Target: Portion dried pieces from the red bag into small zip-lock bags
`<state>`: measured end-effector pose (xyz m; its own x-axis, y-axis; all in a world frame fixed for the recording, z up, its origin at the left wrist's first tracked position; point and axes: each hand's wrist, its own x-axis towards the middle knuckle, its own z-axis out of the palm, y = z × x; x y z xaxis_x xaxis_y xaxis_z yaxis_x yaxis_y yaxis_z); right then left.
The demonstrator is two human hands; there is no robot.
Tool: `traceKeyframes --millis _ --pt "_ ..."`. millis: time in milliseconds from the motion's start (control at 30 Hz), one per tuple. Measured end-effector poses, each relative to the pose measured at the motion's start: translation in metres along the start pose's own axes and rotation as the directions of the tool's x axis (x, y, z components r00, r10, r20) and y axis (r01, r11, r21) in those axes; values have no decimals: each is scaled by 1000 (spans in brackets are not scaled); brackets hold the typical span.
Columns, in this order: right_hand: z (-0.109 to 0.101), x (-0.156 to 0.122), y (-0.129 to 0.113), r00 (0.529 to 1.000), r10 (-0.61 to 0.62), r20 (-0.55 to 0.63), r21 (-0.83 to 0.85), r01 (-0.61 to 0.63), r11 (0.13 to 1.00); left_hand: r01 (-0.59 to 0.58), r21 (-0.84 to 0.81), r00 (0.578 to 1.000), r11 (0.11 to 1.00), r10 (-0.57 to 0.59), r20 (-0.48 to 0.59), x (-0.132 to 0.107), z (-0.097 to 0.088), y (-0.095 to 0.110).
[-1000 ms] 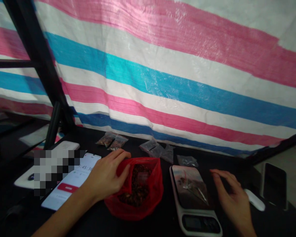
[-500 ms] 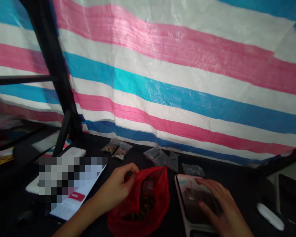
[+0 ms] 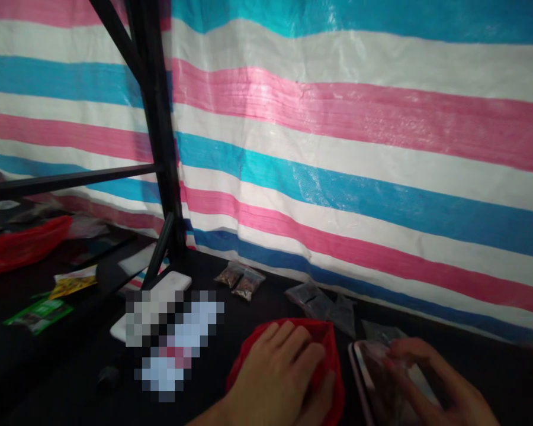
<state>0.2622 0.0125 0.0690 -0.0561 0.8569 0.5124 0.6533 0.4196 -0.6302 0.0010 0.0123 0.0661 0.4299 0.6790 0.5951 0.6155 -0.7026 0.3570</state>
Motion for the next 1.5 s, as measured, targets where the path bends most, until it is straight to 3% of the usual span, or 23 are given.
traceKeyframes --millis 67,167,300,400,600,700,900,1133,1233,1367,1500 --pt "12 14 -31 993 -92 -70 32 94 995 61 -176 997 983 -52 53 2 4 4" --pt "35 32 -64 979 -203 -31 84 205 975 123 -364 992 923 -112 51 0 9 -1" --pt "59 44 -80 936 -350 37 141 342 929 160 -613 975 774 -221 -24 -7 15 -16" --pt "69 52 -80 923 -379 69 135 368 920 216 -719 938 661 -345 -35 -14 16 -27" --pt "81 62 -77 962 -166 216 101 147 984 206 -706 914 678 -391 -110 -21 14 -39" --pt "85 61 -74 967 -103 235 97 82 992 225 -785 904 576 -424 -52 -18 14 -39" --pt "83 59 -70 958 -82 276 145 43 989 331 -822 847 463 -530 43 -13 16 -39" --pt "85 58 -66 959 -82 270 153 42 987 285 -752 885 594 -464 -31 -20 20 -45" --pt "89 54 -65 964 -83 251 161 43 986 274 -741 881 613 -470 -63 -18 19 -44" --pt "91 52 -65 951 -82 297 192 24 981 299 -742 856 601 -512 -70 -15 19 -43" --pt "91 55 -63 939 -106 326 214 35 976 323 -792 833 519 -553 -23 -12 19 -45"
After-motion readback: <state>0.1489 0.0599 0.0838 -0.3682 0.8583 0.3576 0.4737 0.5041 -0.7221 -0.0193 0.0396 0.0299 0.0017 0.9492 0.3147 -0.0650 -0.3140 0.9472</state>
